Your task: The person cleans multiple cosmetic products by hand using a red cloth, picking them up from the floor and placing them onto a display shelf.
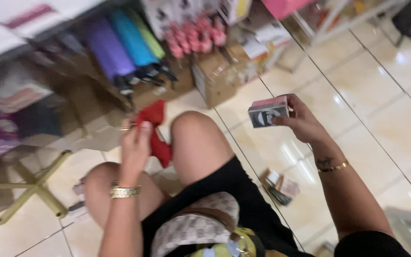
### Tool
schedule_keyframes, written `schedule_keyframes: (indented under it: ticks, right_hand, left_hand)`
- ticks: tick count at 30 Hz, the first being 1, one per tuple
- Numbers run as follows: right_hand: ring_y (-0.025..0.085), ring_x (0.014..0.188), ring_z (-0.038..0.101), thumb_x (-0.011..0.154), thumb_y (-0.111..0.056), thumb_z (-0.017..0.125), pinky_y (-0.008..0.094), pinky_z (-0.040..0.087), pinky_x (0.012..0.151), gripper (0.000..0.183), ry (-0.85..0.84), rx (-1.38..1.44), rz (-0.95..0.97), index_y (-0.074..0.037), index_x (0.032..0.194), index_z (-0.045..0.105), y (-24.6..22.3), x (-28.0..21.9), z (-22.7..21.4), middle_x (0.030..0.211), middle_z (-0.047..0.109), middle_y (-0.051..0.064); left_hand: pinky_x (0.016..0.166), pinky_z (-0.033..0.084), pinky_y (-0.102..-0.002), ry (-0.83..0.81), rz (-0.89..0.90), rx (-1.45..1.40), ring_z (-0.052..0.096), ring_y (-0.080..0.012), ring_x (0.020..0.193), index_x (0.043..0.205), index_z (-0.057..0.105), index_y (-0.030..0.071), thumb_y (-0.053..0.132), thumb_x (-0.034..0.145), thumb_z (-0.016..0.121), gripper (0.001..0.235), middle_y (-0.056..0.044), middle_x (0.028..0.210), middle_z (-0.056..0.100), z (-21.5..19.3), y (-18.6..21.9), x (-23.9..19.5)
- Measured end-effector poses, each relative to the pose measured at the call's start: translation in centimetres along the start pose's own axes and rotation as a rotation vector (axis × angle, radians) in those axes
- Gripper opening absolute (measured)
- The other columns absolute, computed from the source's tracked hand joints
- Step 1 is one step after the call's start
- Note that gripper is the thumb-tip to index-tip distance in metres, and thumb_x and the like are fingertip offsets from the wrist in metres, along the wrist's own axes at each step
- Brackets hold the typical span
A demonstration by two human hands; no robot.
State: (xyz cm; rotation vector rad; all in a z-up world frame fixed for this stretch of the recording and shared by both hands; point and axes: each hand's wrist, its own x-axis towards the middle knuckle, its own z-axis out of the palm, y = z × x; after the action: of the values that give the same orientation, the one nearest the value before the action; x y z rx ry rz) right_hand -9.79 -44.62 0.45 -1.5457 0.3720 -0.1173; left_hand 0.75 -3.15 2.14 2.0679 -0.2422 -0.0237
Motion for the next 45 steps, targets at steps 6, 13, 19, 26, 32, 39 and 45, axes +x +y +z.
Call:
schedule_keyframes:
  ticks: [6,13,19,26,32,39,45]
  right_hand:
    - [0.028,0.105,0.060,0.059,0.004,0.083,0.039,0.052,0.088,0.072,-0.429,-0.062,-0.097,-0.001,0.124,0.052,-6.3,3.7,9.2,0.107,0.050,0.008]
    - [0.027,0.104,0.059,0.061,-0.009,0.085,0.041,0.049,0.090,0.072,-0.665,-0.410,-0.373,-0.001,0.125,0.054,-16.2,3.2,19.4,0.105,0.061,0.014]
    - [0.010,0.097,0.061,0.075,-0.019,0.072,0.024,0.048,0.085,0.073,-0.716,-0.607,-0.383,-0.026,0.141,0.041,-23.0,1.3,24.2,0.118,0.062,-0.001]
    - [0.016,0.100,0.055,0.081,-0.052,0.059,0.030,0.049,0.083,0.076,-1.059,-0.330,-0.529,-0.013,0.142,0.038,-25.5,3.2,25.4,0.122,0.056,0.007]
    - [0.013,0.092,0.062,0.085,-0.021,0.064,0.026,0.054,0.077,0.058,-0.979,-0.275,-0.542,-0.009,0.139,0.045,-27.0,3.6,25.6,0.114,0.065,0.006]
    - [0.009,0.071,0.060,0.077,-0.007,0.070,0.021,0.052,0.055,0.050,-0.439,-0.422,-0.698,-0.007,0.124,0.052,-27.5,6.9,17.5,0.102,0.062,0.005]
    - [0.007,0.067,0.048,0.089,-0.013,0.070,0.021,0.039,0.062,0.038,0.266,-0.525,-0.651,-0.008,0.126,0.059,-30.2,7.8,12.9,0.092,0.053,0.003]
  left_hand:
    - [0.080,0.050,-0.043,-0.027,0.204,-0.190,0.066,-0.0320,0.086,0.099,0.073,0.007,0.029,0.098,0.049,0.033,-0.015,0.092,0.072,-0.3,6.6,0.0]
    - [0.081,0.051,-0.041,0.115,0.433,0.012,0.063,-0.0348,0.096,0.101,0.070,0.007,0.036,0.093,0.055,0.033,-0.011,0.112,0.063,-4.5,12.0,-1.3]
    - [0.085,0.047,-0.038,0.168,0.342,-0.026,0.062,-0.0276,0.101,0.119,0.059,0.006,0.046,0.082,0.064,0.055,-0.007,0.106,0.061,-7.1,12.4,-0.6]
    - [0.068,0.049,-0.028,0.339,0.241,-0.438,0.061,-0.0147,0.076,0.100,0.067,0.007,0.031,0.077,0.072,0.033,-0.003,0.084,0.066,-8.8,13.1,1.0]
    - [0.068,0.057,-0.032,0.306,0.125,-0.817,0.068,-0.0207,0.080,0.110,0.066,0.001,0.027,0.077,0.071,0.042,-0.011,0.095,0.074,-9.6,13.1,1.6]
    - [0.037,0.056,-0.043,0.499,-0.002,-1.135,0.057,-0.0233,0.048,0.111,0.059,0.001,0.021,0.075,0.071,0.043,-0.014,0.077,0.062,-10.0,9.5,-0.4]
    - [0.036,0.053,-0.047,0.428,-0.160,-1.155,0.054,-0.0315,0.045,0.115,0.056,0.000,0.022,0.074,0.069,0.048,-0.020,0.078,0.060,-8.9,8.8,-1.7]
